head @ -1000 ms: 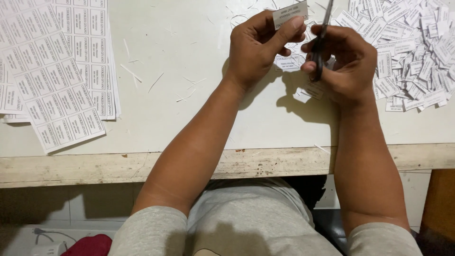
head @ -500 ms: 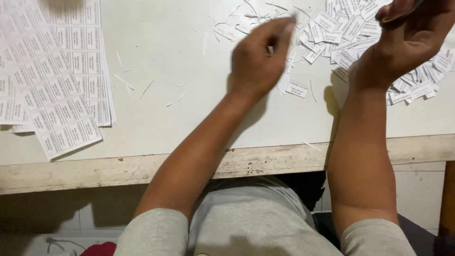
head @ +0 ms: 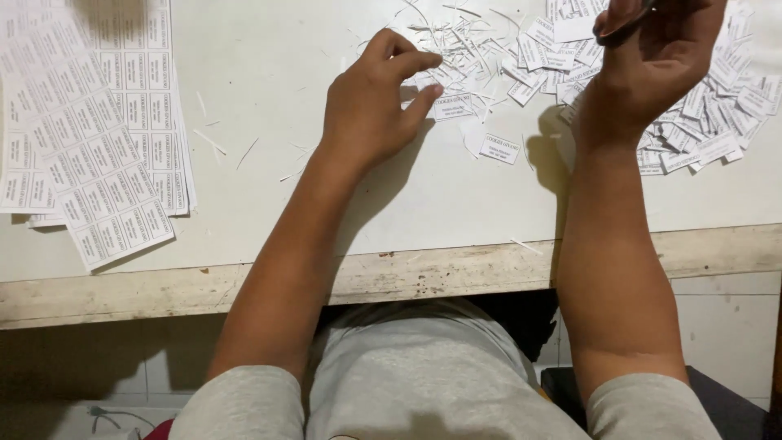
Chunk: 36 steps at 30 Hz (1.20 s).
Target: Trimming the edges of small printed paper labels using a pair of scissors.
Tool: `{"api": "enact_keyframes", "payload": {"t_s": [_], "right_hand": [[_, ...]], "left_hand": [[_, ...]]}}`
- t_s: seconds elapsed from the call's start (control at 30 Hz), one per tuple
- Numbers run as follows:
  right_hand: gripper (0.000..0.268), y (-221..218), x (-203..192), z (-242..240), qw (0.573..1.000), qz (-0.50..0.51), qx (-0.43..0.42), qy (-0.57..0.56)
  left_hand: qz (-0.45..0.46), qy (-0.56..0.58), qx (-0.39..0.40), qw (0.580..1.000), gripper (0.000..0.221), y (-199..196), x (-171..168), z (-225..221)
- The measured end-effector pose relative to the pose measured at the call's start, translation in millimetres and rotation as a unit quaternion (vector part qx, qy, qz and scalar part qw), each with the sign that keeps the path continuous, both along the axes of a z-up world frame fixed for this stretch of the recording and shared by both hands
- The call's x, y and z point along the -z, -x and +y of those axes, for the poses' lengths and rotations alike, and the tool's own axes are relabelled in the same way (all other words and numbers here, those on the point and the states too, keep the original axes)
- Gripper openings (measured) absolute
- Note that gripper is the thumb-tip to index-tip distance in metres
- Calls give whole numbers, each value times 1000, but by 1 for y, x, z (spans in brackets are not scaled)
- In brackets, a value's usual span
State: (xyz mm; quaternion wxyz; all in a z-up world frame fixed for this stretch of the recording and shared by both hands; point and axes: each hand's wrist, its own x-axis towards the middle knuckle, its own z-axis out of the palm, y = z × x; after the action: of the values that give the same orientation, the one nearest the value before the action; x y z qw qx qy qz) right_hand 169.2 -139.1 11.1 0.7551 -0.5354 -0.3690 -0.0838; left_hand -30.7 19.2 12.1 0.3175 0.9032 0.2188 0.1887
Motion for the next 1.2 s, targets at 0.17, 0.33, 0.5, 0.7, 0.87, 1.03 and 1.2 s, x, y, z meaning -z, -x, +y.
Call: {"api": "enact_keyframes", "payload": {"t_s": [0.17,0.33,0.5,0.7,0.87,1.03,1.2], "right_hand": [[22,15,3,6,998,-17,-40,51],[27,21,9,4,990,-37,-72,113],[34,14,18,0,985,-56,-67,149],[37,17,14,1,980,-44,-81,175],[43,20,12,-1,963,-35,-136,230],[51,29,6,-4,921,-53,-249,293],[58,41,-4,-1,889,-13,-309,337]], "left_hand": [[60,-51,11,997,40,7,17,2],[43,-69,18,997,39,5,22,-4],[23,-43,21,999,23,3,28,-2],[-17,46,3,999,6,8,21,1],[-115,230,-42,965,8,14,-5,3],[-220,431,-85,871,17,8,-8,-1],[-285,522,-69,801,18,3,-5,-8]]}}
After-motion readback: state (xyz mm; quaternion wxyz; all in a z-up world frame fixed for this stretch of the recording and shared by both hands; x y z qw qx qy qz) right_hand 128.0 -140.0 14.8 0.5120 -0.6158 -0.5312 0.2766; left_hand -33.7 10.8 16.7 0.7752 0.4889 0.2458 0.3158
